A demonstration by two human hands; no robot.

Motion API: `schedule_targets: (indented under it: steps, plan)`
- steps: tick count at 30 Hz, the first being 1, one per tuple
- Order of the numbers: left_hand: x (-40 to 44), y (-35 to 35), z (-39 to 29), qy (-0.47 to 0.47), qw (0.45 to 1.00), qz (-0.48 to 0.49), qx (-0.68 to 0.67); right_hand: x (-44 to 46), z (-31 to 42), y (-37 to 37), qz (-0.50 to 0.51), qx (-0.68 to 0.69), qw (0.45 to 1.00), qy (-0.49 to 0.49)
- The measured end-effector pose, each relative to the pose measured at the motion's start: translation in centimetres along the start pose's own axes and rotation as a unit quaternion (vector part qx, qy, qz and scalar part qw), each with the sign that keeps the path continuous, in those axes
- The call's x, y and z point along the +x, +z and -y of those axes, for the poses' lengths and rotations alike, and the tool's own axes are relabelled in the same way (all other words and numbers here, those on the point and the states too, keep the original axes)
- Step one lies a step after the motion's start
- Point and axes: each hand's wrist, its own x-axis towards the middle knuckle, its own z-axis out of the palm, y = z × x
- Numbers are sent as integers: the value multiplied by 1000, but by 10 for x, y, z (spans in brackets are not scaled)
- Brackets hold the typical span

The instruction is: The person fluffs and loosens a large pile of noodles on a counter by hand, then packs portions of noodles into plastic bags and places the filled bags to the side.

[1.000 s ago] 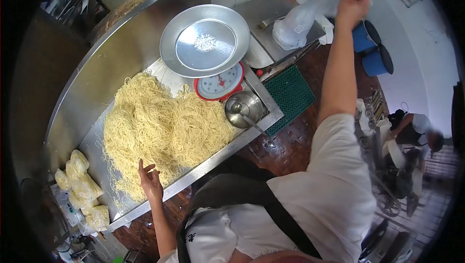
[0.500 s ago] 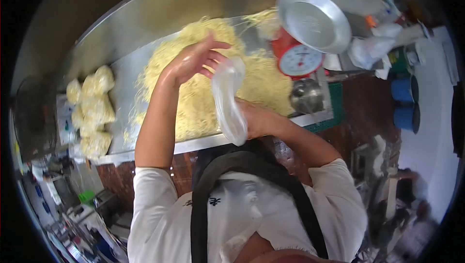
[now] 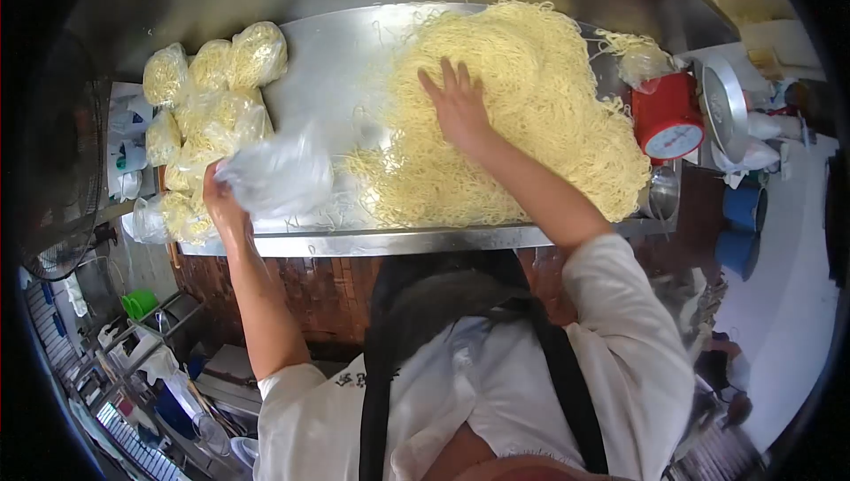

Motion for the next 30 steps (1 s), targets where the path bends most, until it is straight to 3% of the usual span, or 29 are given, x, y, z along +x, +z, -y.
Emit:
schedule_targets:
  steps: [4, 5, 8, 9, 11, 13, 14, 15, 17, 19, 20, 21, 22, 23, 25, 27, 29, 30]
  plan:
    - [8, -25, 31, 8, 973, 75, -218, 111, -9, 49, 150, 66, 985, 59]
    - [4, -20, 31, 12, 975, 60, -212, 118, -6, 52, 186, 103, 975, 68]
    - [8, -13, 49, -11, 979, -3, -203, 123, -17, 49, 76, 228, 970, 42]
    - [2, -1, 29, -32, 977, -43, -207, 122, -17, 31, 43, 314, 942, 112]
    - [17, 2, 38, 13, 987, 14, -158, 111, 0, -43, -23, 476, 843, 249]
    - [51, 14, 41, 68, 989, 75, -108, 107, -2, -112, -149, 380, 889, 209]
    - [70, 26, 33, 7, 978, 95, -185, 117, -21, -114, -217, 440, 850, 191]
    - [91, 41, 22, -54, 957, 112, -261, 113, -13, -161, -226, 508, 817, 153]
    - [132, 70, 1, 0, 979, 97, -182, 141, -47, -190, -362, 482, 791, 99]
    - [205, 94, 10, 69, 974, 89, -197, 160, -64, -241, -441, 476, 759, 51]
    - [219, 115, -10, 221, 974, -42, 2, 166, -68, -267, -463, 478, 746, 26]
    - [227, 138, -37, 355, 897, -172, 201, 168, -71, -290, -480, 479, 735, 3]
    - [239, 150, -55, 351, 895, -144, 234, 167, -72, -307, -488, 481, 728, -20]
    - [249, 160, -71, 344, 893, -116, 266, 161, -70, -322, -490, 480, 727, -42]
    - [242, 187, -114, 320, 918, -129, 196, 144, -59, -341, -475, 479, 733, -85]
    - [231, 205, -150, 430, 845, -100, 303, 112, -35, -336, -414, 489, 759, -118]
    - [188, 209, -190, 350, 919, -8, 183, 77, -8, -301, -266, 504, 814, -112]
    - [159, 209, -196, 374, 919, 11, 122, 66, 5, -272, -143, 484, 860, -77]
